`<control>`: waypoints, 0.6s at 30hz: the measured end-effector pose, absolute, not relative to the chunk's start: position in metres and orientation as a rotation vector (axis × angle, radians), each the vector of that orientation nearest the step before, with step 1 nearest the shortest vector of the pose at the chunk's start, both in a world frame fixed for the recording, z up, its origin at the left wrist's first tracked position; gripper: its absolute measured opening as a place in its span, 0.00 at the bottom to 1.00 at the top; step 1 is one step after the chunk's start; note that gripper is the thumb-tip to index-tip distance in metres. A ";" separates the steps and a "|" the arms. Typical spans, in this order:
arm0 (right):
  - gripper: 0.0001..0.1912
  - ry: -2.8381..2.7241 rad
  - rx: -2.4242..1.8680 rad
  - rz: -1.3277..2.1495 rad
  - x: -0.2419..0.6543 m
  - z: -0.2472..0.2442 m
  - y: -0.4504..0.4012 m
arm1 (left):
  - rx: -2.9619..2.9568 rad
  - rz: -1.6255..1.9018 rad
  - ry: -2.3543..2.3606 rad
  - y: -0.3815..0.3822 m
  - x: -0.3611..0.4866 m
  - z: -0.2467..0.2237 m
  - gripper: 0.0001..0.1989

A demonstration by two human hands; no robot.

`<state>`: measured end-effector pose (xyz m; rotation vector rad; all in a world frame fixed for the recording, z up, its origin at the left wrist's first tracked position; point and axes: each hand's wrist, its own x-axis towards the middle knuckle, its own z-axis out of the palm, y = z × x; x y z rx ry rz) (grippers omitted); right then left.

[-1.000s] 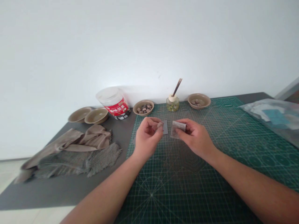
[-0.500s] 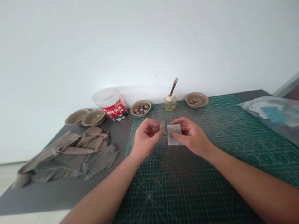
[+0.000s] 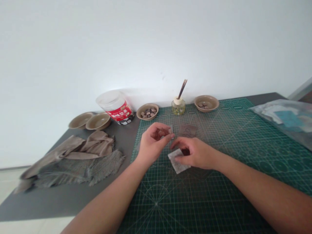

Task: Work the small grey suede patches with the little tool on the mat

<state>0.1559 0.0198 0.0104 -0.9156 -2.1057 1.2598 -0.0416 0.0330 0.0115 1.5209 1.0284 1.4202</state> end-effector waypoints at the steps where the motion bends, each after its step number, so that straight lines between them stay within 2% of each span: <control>1: 0.14 -2.177 -0.947 1.106 0.156 0.011 0.020 | 1.524 1.407 1.026 0.033 -0.042 0.011 0.12; 3: 0.12 -2.187 -1.004 0.796 0.157 0.014 0.021 | 1.546 1.369 1.006 0.032 -0.043 0.010 0.12; 5: 0.10 -2.078 -1.040 0.675 0.159 0.018 0.021 | 1.606 1.319 0.971 0.031 -0.043 0.008 0.11; 11: 0.11 -1.728 -0.936 1.322 0.160 0.022 0.025 | 1.852 1.164 0.983 0.028 -0.045 0.005 0.08; 15: 0.10 -1.618 -0.937 1.456 0.159 0.017 0.030 | 1.947 1.104 0.973 0.029 -0.046 0.009 0.06; 18: 0.09 -1.640 -0.962 1.404 0.163 0.017 0.030 | 2.000 0.977 0.987 0.030 -0.047 0.014 0.09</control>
